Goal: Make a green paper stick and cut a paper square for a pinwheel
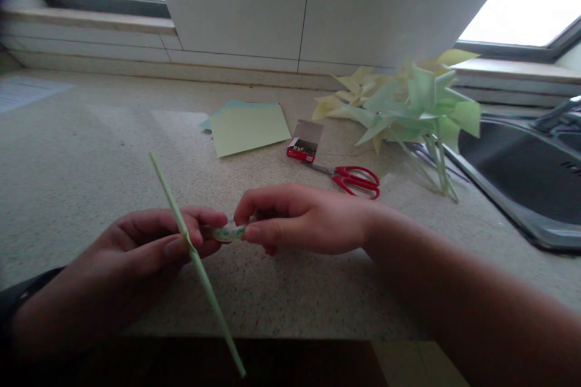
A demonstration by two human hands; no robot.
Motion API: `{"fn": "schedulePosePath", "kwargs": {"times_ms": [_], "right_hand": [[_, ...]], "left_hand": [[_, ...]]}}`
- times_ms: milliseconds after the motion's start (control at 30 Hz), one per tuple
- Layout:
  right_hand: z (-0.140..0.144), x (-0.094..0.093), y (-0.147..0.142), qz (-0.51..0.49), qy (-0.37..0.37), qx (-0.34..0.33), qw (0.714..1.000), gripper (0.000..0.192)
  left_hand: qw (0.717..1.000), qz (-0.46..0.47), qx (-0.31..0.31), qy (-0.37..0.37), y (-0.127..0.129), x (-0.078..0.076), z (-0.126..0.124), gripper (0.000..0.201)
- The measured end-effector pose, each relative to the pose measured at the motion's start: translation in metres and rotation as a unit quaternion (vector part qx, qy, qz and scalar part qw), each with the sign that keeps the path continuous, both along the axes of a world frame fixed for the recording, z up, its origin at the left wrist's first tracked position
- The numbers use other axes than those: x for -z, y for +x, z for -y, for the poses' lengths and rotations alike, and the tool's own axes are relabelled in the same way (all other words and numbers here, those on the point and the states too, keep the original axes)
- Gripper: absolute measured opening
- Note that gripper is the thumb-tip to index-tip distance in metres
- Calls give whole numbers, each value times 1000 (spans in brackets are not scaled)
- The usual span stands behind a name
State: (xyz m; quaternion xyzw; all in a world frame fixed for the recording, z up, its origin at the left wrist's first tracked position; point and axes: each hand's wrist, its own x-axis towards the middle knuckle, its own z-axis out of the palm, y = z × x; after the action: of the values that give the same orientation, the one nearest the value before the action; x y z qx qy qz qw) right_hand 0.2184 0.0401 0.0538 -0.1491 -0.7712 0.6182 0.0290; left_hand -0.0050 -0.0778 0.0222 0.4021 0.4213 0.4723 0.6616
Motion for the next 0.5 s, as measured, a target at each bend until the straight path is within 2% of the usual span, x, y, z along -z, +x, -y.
{"fn": "schedulePosePath", "kwargs": {"times_ms": [133,233,367,500], "right_hand": [[2,1,-4,3,56,28,998,29],[1,6,-4,-3,104,11,994,30],[-3,10,-3,-36,112,-24,993,25],[-5,9,-2,-45,112,-32,992,26]], "left_hand": [[999,12,28,10,2,-3,0,7],[999,31,38,4,2,-3,1,5],[999,33,29,-10,3,-1,1,3],[1000,28,14,-1,3,-2,0,4]]}}
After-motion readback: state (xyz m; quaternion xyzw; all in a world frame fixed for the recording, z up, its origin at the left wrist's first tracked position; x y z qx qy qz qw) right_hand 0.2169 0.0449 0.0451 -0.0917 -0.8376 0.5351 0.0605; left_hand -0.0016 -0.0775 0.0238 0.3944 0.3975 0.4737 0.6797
